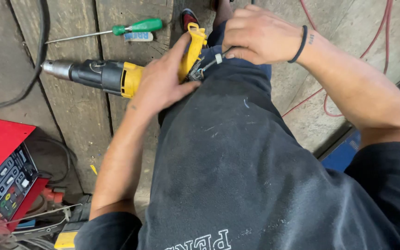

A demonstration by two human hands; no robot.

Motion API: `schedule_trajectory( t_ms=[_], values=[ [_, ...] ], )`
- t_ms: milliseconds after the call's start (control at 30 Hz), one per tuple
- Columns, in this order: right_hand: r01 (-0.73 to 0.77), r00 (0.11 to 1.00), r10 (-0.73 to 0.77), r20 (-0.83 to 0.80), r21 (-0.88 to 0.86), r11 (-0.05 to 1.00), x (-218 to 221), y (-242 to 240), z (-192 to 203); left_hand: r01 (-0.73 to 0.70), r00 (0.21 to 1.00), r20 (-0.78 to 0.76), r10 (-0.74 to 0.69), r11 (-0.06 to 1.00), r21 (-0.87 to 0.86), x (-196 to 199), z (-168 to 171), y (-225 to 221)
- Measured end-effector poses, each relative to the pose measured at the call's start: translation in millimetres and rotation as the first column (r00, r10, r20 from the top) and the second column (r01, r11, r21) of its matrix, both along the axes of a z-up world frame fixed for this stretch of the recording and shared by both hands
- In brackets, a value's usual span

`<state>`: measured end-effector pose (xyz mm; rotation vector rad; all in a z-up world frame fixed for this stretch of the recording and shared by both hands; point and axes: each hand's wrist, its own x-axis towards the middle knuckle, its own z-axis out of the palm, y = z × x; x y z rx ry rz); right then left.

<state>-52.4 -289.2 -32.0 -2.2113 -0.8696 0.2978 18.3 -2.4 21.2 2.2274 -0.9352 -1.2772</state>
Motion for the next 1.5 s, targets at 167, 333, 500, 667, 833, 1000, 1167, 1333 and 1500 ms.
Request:
schedule_trajectory(
  t_ms=[167, 333, 500, 667, 833, 1000, 1167, 1333, 1500],
  values=[
    [0.134, 0.981, -0.116, -0.156, 0.109, 0.985, -5.1, 7.3, -19.4, 0.055, 0.996, -0.067, -0.058, 0.997, -0.044, 20.4, -1.7, 12.5],
    [0.306, 0.935, -0.277, -0.222, 0.113, 0.945, -14.3, 16.3, -32.8, 0.012, 0.995, 0.104, -0.007, 0.999, -0.048, 19.0, -21.4, 30.4],
    [0.475, 0.872, -0.436, -0.221, 0.168, 0.864, -21.4, 33.8, -42.1, 0.221, 0.921, 0.355, -0.163, 0.967, -0.130, 19.6, -29.2, 58.1],
    [0.428, 0.897, -0.394, -0.200, 0.176, 0.886, -14.3, 25.0, -47.4, 0.244, 0.835, 0.531, -0.144, 0.962, -0.124, 10.0, -29.5, 60.4],
    [0.251, 0.968, -0.250, -0.026, 0.137, 0.958, 4.8, 10.8, -37.4, 0.140, 0.780, 0.621, -0.079, 0.989, -0.050, -3.4, -22.6, 27.2],
    [0.048, 0.974, -0.034, 0.225, -0.059, 0.997, 27.2, 11.9, -11.0, 0.037, 0.754, 0.652, -0.079, 0.996, 0.078, -18.4, -40.7, 13.8],
    [0.078, 0.889, -0.002, 0.457, -0.148, 0.986, 27.4, 10.3, -8.9, 0.031, 0.790, 0.612, -0.044, 0.999, 0.032, -16.0, -36.3, 13.9],
    [0.179, 0.727, -0.071, 0.683, -0.088, 0.980, 23.6, 20.0, -3.5, 0.008, 0.886, 0.463, -0.019, 1.000, 0.025, -5.6, -29.5, 14.5],
    [0.215, 0.667, -0.247, 0.703, 0.135, 0.967, 23.0, 34.0, 18.5, 0.037, 0.976, 0.211, -0.053, 0.996, 0.078, 9.3, 1.1, 9.4]
  ],
)
